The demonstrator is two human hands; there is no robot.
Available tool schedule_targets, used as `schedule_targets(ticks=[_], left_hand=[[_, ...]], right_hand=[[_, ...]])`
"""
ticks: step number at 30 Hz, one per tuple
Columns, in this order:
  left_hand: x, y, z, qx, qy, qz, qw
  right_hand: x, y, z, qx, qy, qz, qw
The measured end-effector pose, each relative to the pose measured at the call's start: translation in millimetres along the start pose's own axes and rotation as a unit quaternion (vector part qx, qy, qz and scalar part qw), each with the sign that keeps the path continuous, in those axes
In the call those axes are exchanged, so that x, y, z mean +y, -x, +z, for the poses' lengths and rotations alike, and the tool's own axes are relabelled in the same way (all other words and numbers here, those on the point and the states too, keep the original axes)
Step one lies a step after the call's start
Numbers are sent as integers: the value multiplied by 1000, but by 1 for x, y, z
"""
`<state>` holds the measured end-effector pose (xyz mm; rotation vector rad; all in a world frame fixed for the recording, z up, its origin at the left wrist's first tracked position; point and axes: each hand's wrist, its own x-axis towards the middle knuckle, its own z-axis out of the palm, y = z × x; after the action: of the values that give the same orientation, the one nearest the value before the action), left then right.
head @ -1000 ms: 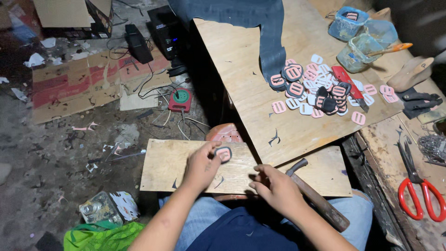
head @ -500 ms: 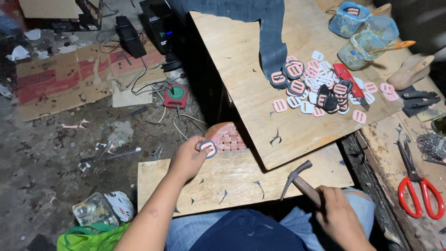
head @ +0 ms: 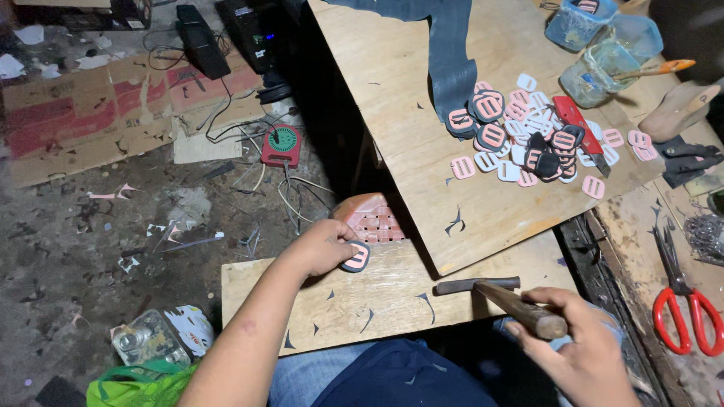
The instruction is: The person uses a hammer to shape small pink and black rubber pieces on a wooden board. They repeatedly pick up each piece, position it on the board, and strike it with the hammer to form the final shape.
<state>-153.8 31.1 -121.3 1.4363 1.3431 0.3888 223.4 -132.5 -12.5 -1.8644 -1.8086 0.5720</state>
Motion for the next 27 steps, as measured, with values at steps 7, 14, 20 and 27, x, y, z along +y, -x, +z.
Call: schedule_targets(ticks=[7,14,20,27], left_hand=[[2,13,-15,55,-108,-45,992],[-2,-3,-5,40,-89,-3,995],[-2,-2,-8,25,-46,-21,998],[-11,4,-4,51,14,10,999]], right_hand=[[-23,-20,58,-7,182,-235,955],[-48,-50,113,-206,-158,135,956],[-90,-112,147,-131,-90,-12,987],[-122,-140,158,-157,-15,-12,987]])
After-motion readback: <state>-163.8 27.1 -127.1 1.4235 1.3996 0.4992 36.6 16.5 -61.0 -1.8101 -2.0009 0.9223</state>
